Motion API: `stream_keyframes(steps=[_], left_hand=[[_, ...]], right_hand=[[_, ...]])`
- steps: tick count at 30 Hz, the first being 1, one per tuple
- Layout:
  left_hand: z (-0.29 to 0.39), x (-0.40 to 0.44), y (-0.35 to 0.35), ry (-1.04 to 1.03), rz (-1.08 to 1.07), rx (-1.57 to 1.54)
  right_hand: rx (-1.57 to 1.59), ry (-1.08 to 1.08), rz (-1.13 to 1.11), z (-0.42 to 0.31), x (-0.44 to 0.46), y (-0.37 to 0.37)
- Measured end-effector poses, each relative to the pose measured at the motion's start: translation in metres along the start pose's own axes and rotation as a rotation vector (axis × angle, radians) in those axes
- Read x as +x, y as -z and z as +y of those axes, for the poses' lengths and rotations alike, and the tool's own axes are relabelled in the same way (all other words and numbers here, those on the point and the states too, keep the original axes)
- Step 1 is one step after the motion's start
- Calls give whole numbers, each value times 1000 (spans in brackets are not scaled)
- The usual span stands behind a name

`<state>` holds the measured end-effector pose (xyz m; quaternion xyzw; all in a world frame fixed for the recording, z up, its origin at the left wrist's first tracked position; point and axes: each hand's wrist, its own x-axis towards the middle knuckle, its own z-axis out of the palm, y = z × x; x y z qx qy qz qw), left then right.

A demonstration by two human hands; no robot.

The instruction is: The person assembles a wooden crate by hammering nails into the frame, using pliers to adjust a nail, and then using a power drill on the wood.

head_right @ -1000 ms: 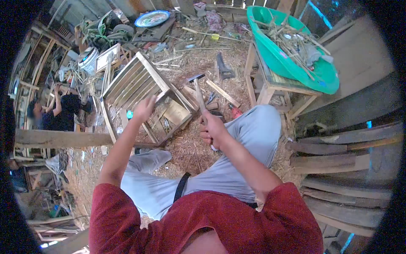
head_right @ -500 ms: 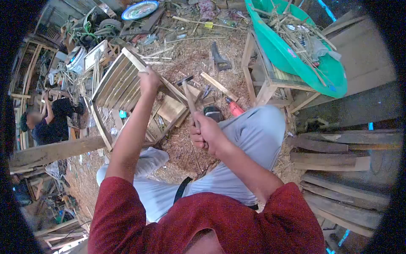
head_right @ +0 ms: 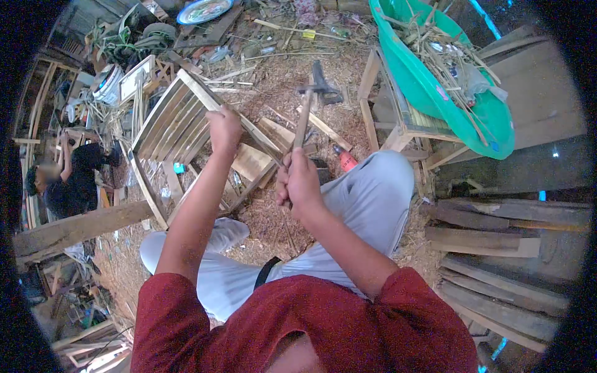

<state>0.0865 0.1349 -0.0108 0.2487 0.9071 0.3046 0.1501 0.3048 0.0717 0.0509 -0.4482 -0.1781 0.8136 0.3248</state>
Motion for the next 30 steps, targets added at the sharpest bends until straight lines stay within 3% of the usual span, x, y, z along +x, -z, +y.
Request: stream_keyframes(steps=[3,6,11,14,15,19,22,23,26,30], left_hand=[[0,-3,3,-9,6,40],[0,-3,2,-4,5,31],[2,-8,2,-6,4,47],[3,-6,3,13,-11,42],[0,-3,0,17,-10,42],[1,-6,-1,18,2,48],[6,-10,2,45,-20,68],[5,-9,2,40,-26,59],[0,-5,1,53,-29,46],[8,-14,1,89,-17,87]], right_hand=[[-199,-421,-168,0,-9,5],[-60,-456,-169,-7,-5,17],[-15,-39,13,6,-8,10],[-126,-463,-250,3,-14,17],[-75,-506,-220,-7,-14,18],[38,-54,-40,-24,-3,24],[-287,-143,-60,-2,-10,23],[-214,-436,-246,-3,-15,24],[-95,-446,-195,-19,-11,33],[64,94,50,-27,-7,27]])
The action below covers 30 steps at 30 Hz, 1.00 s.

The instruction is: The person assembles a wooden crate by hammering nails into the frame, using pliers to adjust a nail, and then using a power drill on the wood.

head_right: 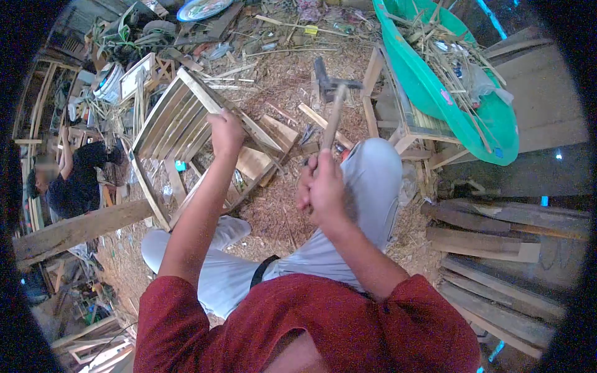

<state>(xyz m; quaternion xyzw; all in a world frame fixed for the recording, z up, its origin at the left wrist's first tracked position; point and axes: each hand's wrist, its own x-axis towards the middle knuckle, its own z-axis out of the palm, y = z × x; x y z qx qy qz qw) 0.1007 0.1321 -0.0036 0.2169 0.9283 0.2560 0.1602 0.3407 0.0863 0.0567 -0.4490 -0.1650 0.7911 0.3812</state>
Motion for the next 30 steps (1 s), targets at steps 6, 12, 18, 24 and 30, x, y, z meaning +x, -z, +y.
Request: stream_keyframes(steps=[6,12,18,24,30], left_hand=[[1,3,1,-20,4,16],[-1,-1,-5,-83,85,-35],[1,-1,3,-68,26,-60],[5,-10,2,-93,26,-112],[9,-7,6,-45,-35,-128]], right_hand=[[-205,-456,-217,0,-3,19],[-374,-125,-28,20,-4,12],[-120,-315,-57,-28,0,19],[-300,-641,-332,2,-7,7],[-53,-152,-29,-36,9,19]])
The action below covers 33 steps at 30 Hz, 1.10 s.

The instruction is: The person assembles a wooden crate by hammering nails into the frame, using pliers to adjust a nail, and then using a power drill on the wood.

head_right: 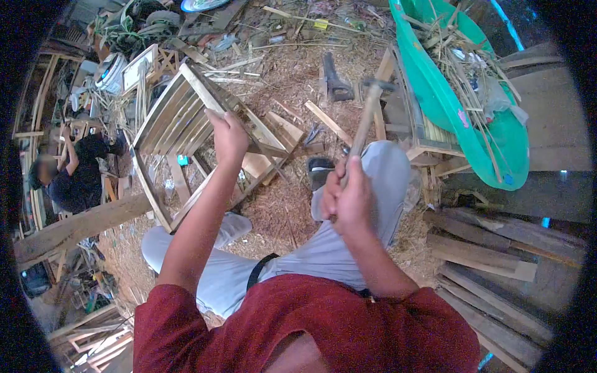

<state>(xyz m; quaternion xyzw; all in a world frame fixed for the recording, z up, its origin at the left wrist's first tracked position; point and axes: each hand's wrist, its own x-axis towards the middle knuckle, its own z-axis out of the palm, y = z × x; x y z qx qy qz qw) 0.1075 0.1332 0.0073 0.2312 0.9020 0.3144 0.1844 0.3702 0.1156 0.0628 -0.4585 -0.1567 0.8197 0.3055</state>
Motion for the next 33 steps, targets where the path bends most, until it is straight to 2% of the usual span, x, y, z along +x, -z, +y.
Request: stream_keyframes(steps=[2,3,6,7,10,11,14,15,18,19,22,23,24,26,27,30,31,33], left_hand=[[-3,3,-7,-17,65,52],[-5,4,-8,-23,97,82],[-10,11,-8,-27,84,75],[-7,10,-6,-17,66,75],[3,6,-6,15,13,74],[5,4,-6,30,4,78],[-4,10,-10,-19,51,69],[-10,12,-11,-47,75,64],[-6,12,-9,-1,49,75],[-5,9,-9,2,39,76],[-5,8,-11,-50,68,74],[-18,14,-17,-94,107,76],[-24,17,-22,-139,139,77],[2,10,-9,-26,44,58],[10,4,-3,37,-6,51],[10,0,-7,27,-6,43],[11,0,-8,32,-17,33],[10,4,-6,43,-34,22]], right_hand=[[-106,-45,101,39,0,-13],[-279,-312,-188,50,3,-13],[2,-518,-188,37,-6,-2],[-35,-370,-69,23,-10,-1],[96,148,11,6,1,-1],[64,156,120,26,4,-8],[-128,-651,-190,40,-1,-11],[-149,-598,-190,41,-1,1],[-84,-215,-78,-1,1,20],[27,-32,-82,-6,6,24],[-264,-23,115,43,11,3],[-370,-430,-205,45,14,3],[-299,-461,-235,40,11,5],[-163,-521,-298,17,1,12],[-134,-452,-186,-1,-1,11],[189,43,1,-3,12,8],[68,103,117,15,9,-7],[-111,-366,-158,35,7,-7]])
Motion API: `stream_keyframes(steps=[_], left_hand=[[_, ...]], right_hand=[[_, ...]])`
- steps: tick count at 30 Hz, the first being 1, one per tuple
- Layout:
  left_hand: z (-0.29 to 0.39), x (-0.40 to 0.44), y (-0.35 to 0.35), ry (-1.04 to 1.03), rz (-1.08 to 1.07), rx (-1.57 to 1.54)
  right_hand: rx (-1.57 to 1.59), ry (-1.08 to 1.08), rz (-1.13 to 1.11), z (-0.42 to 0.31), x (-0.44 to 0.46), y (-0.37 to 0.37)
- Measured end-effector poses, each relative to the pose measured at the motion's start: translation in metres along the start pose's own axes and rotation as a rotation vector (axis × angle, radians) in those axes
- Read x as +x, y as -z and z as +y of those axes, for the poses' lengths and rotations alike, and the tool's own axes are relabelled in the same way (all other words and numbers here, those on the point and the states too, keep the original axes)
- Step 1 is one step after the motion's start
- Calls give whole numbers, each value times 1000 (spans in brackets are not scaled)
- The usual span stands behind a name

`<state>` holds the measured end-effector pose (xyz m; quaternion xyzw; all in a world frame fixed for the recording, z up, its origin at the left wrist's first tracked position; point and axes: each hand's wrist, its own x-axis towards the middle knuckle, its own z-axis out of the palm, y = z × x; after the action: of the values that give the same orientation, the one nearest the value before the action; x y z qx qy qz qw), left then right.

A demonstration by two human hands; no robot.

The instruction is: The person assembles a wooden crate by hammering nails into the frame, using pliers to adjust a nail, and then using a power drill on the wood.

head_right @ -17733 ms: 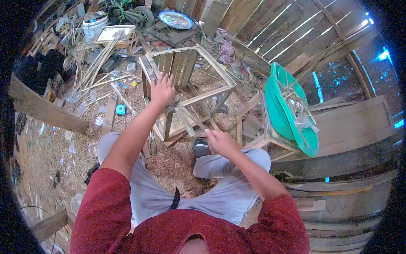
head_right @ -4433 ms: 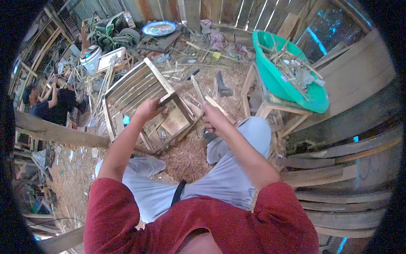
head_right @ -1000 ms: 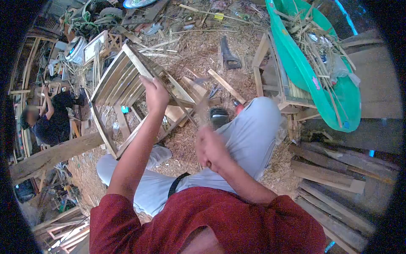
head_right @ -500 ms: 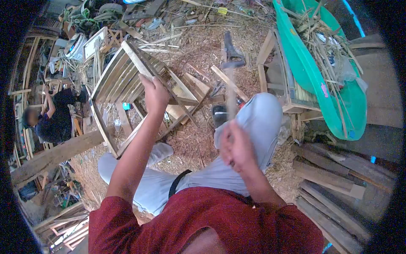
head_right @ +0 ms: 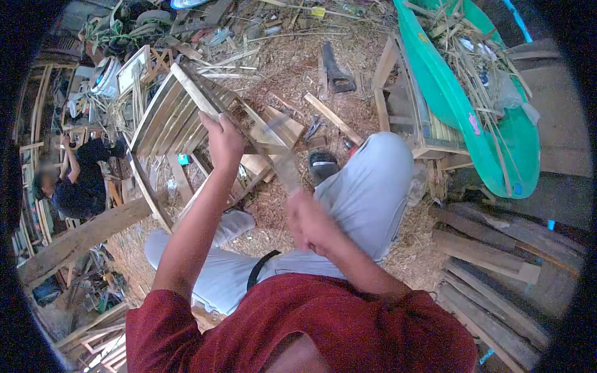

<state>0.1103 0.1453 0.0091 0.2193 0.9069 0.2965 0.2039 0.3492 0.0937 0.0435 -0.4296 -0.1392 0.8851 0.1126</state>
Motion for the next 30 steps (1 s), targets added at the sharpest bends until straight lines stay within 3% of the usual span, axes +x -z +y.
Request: stream_keyframes(steps=[1,2,5,6,8,10,13,15,17,19,21,22,24,26,29,30], left_hand=[[-5,3,0,-17,23,22],[-12,8,-2,-36,45,42],[-16,12,-7,-73,90,78],[-16,10,-9,-82,97,87],[-9,3,-9,-34,83,99],[-8,4,-5,-31,82,95],[-8,7,0,-19,62,70],[5,-1,3,70,13,78],[3,-3,-2,32,32,61],[-8,2,-5,-37,85,55],[-29,17,-14,-140,158,50],[-17,14,-7,-84,114,45],[0,3,2,41,16,41],[-5,2,-4,-12,58,36],[-29,16,-12,-133,141,22],[-35,21,-14,-179,165,16]], right_hand=[[-95,-236,-132,5,1,1],[-122,-223,-115,0,-4,10],[68,102,5,-18,-8,38],[164,249,138,-28,-8,29],[-326,442,214,31,30,49],[-92,-207,-149,9,10,9],[67,-188,-31,-17,-4,22],[195,143,137,-27,-9,22],[362,483,251,-18,2,14],[-381,363,360,18,22,19],[-42,-278,-79,12,3,14],[-42,-226,-75,-2,0,24],[117,114,6,-20,-2,38],[271,429,219,-31,-2,20],[-90,-277,-179,2,2,2],[-54,-344,-88,-4,-2,7]])
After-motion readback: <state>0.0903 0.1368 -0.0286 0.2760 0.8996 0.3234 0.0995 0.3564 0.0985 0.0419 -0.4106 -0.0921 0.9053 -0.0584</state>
